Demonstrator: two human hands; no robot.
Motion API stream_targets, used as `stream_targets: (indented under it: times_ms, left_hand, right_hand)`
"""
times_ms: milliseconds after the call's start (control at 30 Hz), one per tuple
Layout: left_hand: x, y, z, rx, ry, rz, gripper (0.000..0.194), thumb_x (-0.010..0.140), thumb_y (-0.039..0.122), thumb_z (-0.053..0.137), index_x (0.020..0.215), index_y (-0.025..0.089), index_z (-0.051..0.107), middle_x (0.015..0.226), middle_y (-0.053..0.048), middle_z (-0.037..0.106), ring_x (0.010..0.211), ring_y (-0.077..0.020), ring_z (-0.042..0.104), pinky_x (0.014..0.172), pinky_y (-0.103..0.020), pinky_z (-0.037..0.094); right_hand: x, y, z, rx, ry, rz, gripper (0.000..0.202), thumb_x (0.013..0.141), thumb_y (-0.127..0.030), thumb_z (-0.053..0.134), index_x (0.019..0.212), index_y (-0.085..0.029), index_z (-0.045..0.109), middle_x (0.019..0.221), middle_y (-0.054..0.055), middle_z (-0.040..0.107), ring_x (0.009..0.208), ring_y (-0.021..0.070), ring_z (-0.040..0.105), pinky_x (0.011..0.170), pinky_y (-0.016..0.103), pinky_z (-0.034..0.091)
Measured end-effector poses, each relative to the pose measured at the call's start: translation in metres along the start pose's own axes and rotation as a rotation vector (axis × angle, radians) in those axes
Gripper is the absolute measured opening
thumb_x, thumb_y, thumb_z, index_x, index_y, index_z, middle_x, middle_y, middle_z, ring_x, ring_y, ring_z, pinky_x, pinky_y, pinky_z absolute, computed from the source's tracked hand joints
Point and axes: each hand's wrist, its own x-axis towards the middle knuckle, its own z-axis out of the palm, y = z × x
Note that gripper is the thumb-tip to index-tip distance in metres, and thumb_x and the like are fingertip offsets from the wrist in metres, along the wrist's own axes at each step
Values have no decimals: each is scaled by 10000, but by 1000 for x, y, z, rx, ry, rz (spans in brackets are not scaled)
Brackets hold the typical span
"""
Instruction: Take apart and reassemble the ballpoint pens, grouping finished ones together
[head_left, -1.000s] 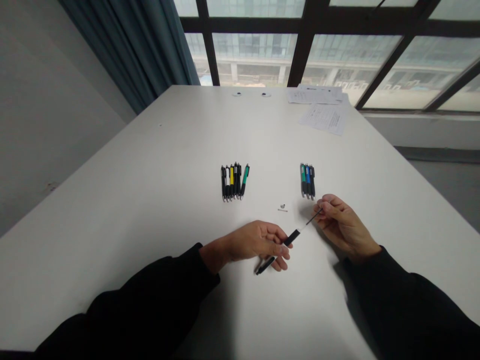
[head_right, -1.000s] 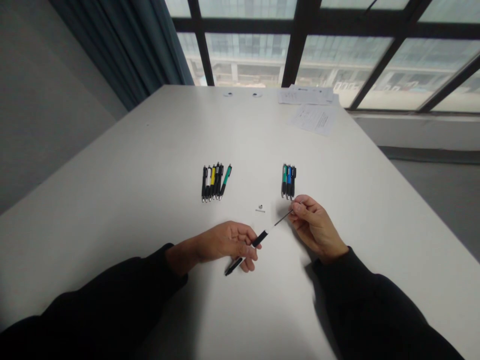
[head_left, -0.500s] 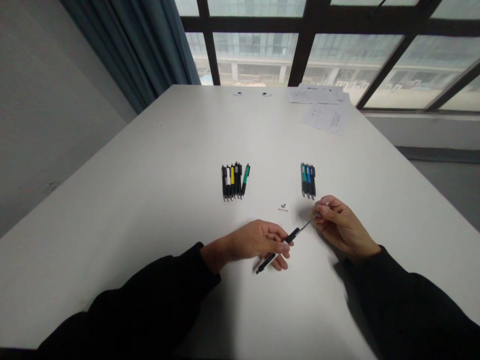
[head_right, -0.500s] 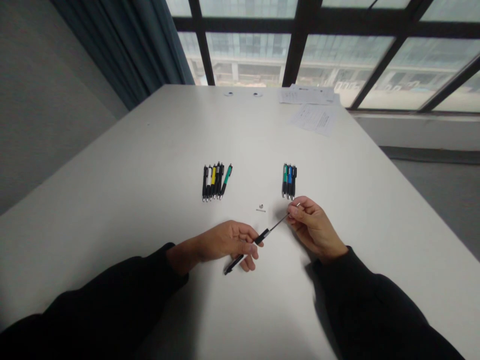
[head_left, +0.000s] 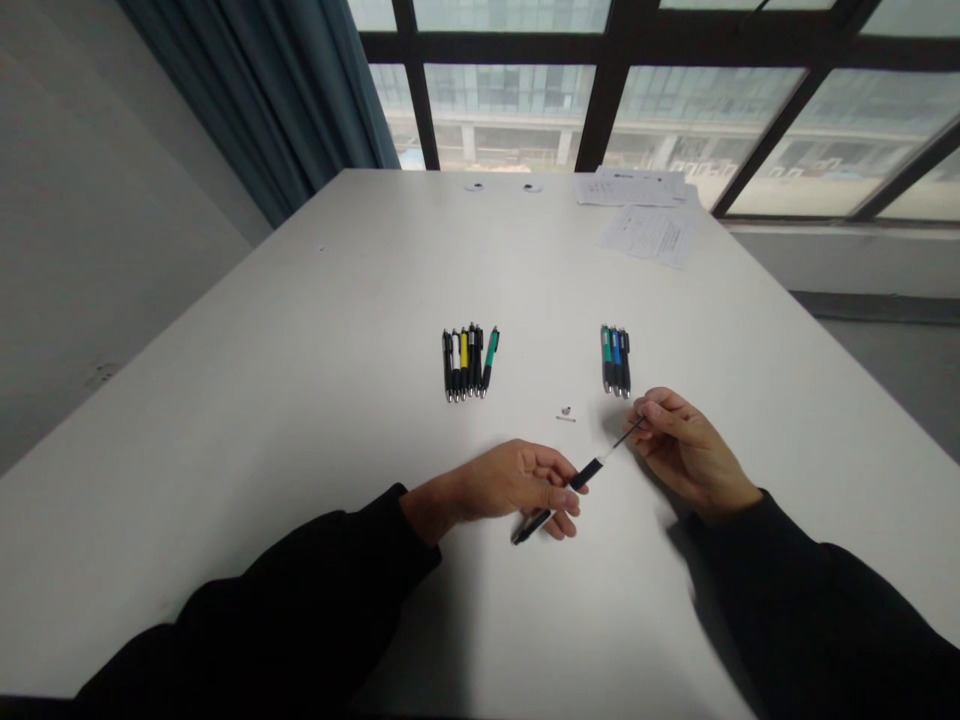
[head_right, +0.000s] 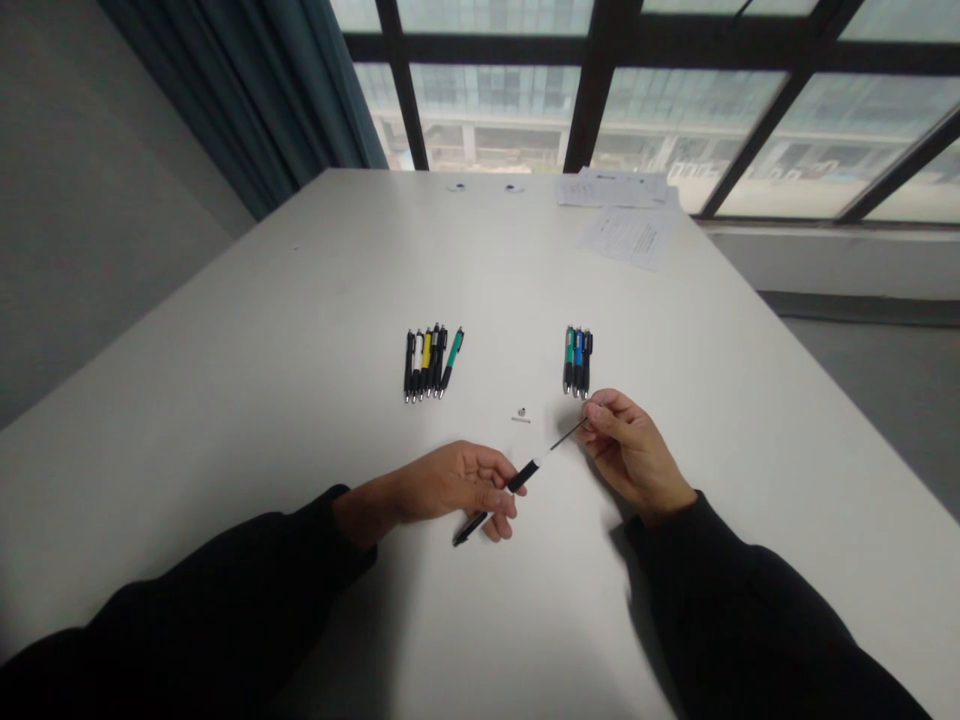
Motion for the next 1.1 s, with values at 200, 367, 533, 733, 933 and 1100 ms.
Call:
stream_targets:
  times_ms: [200, 367, 533, 733, 933, 1100]
  left_hand:
    - [0, 1, 1, 9, 17, -7, 497, 640, 398, 936, 971, 104, 709, 805, -66, 730, 693, -200, 752, 679, -326, 617]
    - [1, 0, 1, -1, 9, 5, 487, 644, 382, 936, 978, 102, 718, 801, -70, 735, 692, -189, 747, 678, -311, 614]
    - [0, -1, 1, -17, 12, 12, 481, 660, 399, 927, 979, 108, 714, 821, -65, 726, 710, -201, 753, 694, -329, 617]
    - [2, -3, 0, -33, 17, -6, 467, 681, 399, 916, 971, 115, 684, 838, -57, 715, 714, -217, 762, 696, -351, 619]
    - [0, 1, 2, -4, 20, 6, 500, 646, 409, 933, 966, 115, 686, 829, -53, 705, 721, -220, 761, 700, -348, 619]
    - [-1, 2, 3, -10, 21, 13, 488, 656, 405, 929, 955, 107, 685, 827, -59, 710, 710, -211, 760, 682, -329, 621]
  right_hand:
    - [1, 0, -1, -11, -1, -25, 236, 665, -190, 920, 784, -197, 717, 695, -34, 618, 564, 68, 498, 504, 194, 446]
    - [1, 1, -2, -24, -8, -26, 231, 674, -194, 914, 784, -202, 711, 693, -33, 624, 552, 70, 498, 500, 205, 443]
    - [0, 0, 1, -55, -17, -43, 243, 667, -199, 922, 780, -203, 707, 692, -31, 625, 541, 67, 494, 502, 199, 449]
    - [-7, 10, 7, -227, -81, -84, 247, 647, -226, 940, 760, -197, 723, 585, -34, 583, 500, 74, 472, 449, 197, 376]
    - [-16, 17, 15, -364, -217, -59, 284, 623, -207, 951, 828, -201, 755, 672, -6, 657, 537, 88, 513, 478, 213, 400]
    - [-15, 15, 12, -350, -238, -65, 245, 733, -293, 897, 912, -207, 753, 711, 8, 662, 579, 108, 536, 523, 232, 436]
